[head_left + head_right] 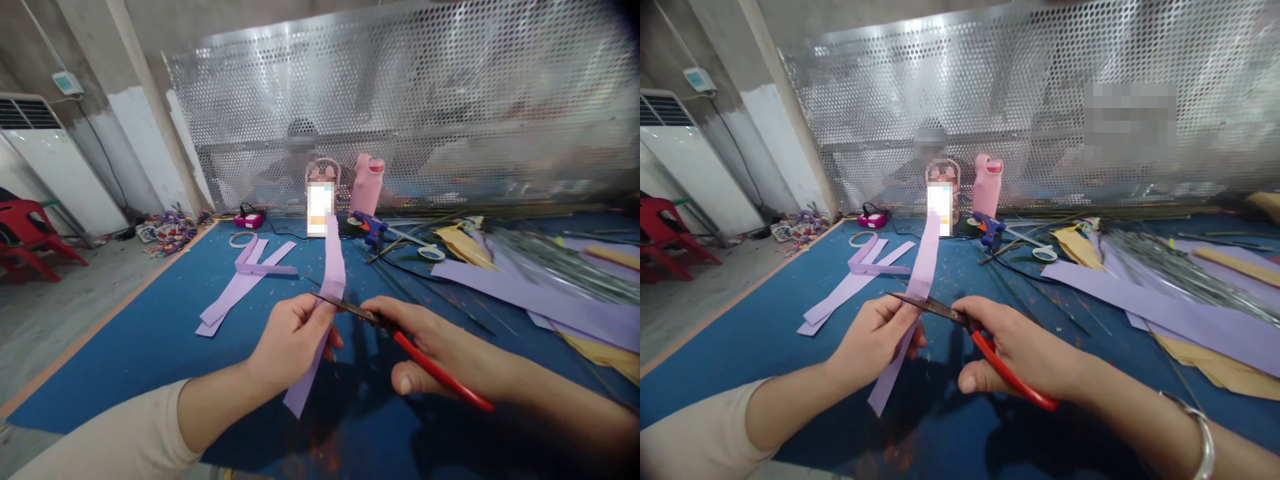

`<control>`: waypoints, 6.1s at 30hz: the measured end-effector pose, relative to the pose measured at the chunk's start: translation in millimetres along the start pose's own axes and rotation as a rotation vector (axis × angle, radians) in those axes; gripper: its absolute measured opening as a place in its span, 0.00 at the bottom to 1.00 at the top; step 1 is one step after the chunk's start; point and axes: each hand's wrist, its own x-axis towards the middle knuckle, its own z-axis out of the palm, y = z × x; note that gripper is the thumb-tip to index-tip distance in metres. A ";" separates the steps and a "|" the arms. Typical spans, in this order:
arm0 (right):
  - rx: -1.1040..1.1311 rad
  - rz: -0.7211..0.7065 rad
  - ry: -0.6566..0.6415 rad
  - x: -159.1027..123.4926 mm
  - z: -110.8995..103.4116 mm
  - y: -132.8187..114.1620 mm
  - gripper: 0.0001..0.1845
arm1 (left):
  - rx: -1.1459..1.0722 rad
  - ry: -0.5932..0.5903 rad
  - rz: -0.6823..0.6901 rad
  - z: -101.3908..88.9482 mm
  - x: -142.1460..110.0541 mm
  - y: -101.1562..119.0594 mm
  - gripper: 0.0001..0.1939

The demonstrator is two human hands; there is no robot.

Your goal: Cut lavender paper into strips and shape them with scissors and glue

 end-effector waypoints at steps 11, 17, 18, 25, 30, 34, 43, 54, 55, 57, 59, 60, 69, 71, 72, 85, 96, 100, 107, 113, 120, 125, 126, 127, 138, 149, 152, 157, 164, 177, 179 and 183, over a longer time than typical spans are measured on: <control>-0.025 -0.036 0.097 -3.9 -4.9 9.1 0.42 | -0.009 -0.077 0.122 -2.3 -2.8 6.2 0.08; -0.025 0.007 0.040 -6.0 -4.9 13.9 0.43 | 0.041 0.029 0.046 0.0 0.2 2.8 0.14; -0.024 0.006 0.038 -6.1 -4.4 13.0 0.44 | 0.047 0.047 0.041 0.0 1.1 1.3 0.14; -0.036 -0.022 0.062 -6.4 0.2 5.8 0.41 | 0.100 0.004 0.100 1.8 -0.1 -3.7 0.14; -0.035 -0.024 0.068 -6.4 4.0 4.8 0.42 | 0.135 -0.040 0.131 2.6 -3.6 -3.7 0.14; -0.012 -0.030 0.053 -5.7 3.5 3.4 0.42 | 0.104 -0.064 0.099 1.8 -4.7 -1.4 0.14; 0.011 -0.043 0.055 -7.4 3.7 1.6 0.40 | 0.074 -0.057 0.104 1.5 -3.4 -1.9 0.14; 0.017 -0.011 0.017 -7.4 5.6 0.8 0.40 | 0.150 0.002 0.160 1.8 -4.0 -7.1 0.15; 0.026 -0.009 0.011 -7.4 5.7 0.4 0.40 | 0.144 -0.002 0.153 2.1 -4.5 -7.1 0.15; 0.044 -0.008 0.001 -7.0 5.9 -0.4 0.40 | 0.130 -0.011 0.143 2.8 -5.3 -6.9 0.17; 0.057 -0.010 0.002 -6.5 6.0 -0.8 0.40 | 0.124 -0.015 0.146 3.9 -5.3 -5.7 0.18; 0.062 -0.011 0.008 -6.3 5.9 -0.7 0.40 | 0.124 -0.015 0.153 4.5 -4.7 -4.6 0.18; 0.134 -0.031 0.038 -6.9 4.3 6.3 0.39 | 0.156 -0.032 0.228 7.8 5.6 -0.7 0.19; 0.137 -0.009 0.029 -6.7 5.4 6.9 0.38 | 0.148 -0.043 0.236 7.4 3.9 -3.7 0.19; 0.138 0.000 0.026 -6.8 6.2 7.1 0.37 | 0.146 -0.054 0.237 7.0 2.6 -5.0 0.19; 0.093 0.033 0.015 -5.4 8.7 9.8 0.31 | -0.011 -0.116 0.125 5.0 0.5 -10.1 0.17; -0.047 0.036 0.077 -5.6 10.4 10.2 0.40 | -0.117 -0.072 0.072 5.4 3.2 -12.0 0.17; -0.088 0.001 0.090 -6.1 11.7 11.5 0.41 | -0.171 -0.058 0.063 5.8 4.5 -12.0 0.16; -0.084 -0.001 0.077 -7.2 11.3 10.9 0.42 | -0.083 -0.104 0.070 5.4 1.7 -12.7 0.15; -0.058 0.028 0.061 -6.0 11.1 9.8 0.39 | -0.007 -0.117 0.112 4.7 1.4 -12.3 0.16; -0.010 0.056 0.044 -4.9 9.0 7.6 0.34 | -0.001 -0.120 0.114 4.8 2.0 -12.5 0.17; -0.043 0.051 0.052 -5.2 8.6 7.8 0.34 | -0.028 -0.114 0.095 5.3 1.4 -11.5 0.17; -0.047 0.047 0.055 -5.3 8.6 7.5 0.34 | -0.036 -0.115 0.093 5.4 1.4 -11.1 0.17; -0.052 0.043 0.061 -5.4 8.5 7.1 0.33 | -0.044 -0.115 0.093 5.5 1.3 -10.7 0.17; -0.083 0.059 0.083 -6.4 8.9 7.0 0.44 | -0.094 -0.052 0.078 5.5 5.9 -11.6 0.16; -0.079 0.040 0.061 -6.5 10.2 12.6 0.44 | -0.119 -0.093 0.109 5.1 4.5 -16.5 0.13; -0.096 0.025 0.076 -6.9 10.8 12.5 0.43 | -0.112 -0.099 0.093 5.7 3.9 -16.8 0.13; -0.118 0.029 0.078 -7.1 11.2 10.5 0.41 | -0.078 -0.106 0.076 6.0 2.2 -16.0 0.13; -0.099 0.028 0.069 -5.7 10.7 11.5 0.40 | -0.038 -0.120 0.096 4.7 2.3 -15.1 0.13; -0.041 0.035 0.049 -3.8 9.6 8.4 0.31 | -0.021 -0.112 0.107 4.4 1.8 -13.2 0.13; -0.039 0.031 0.052 -3.7 9.9 9.1 0.31 | -0.031 -0.110 0.102 4.7 2.3 -13.1 0.13; -0.033 0.017 0.050 -4.0 10.5 10.6 0.30 | -0.063 -0.106 0.085 5.4 3.2 -13.2 0.13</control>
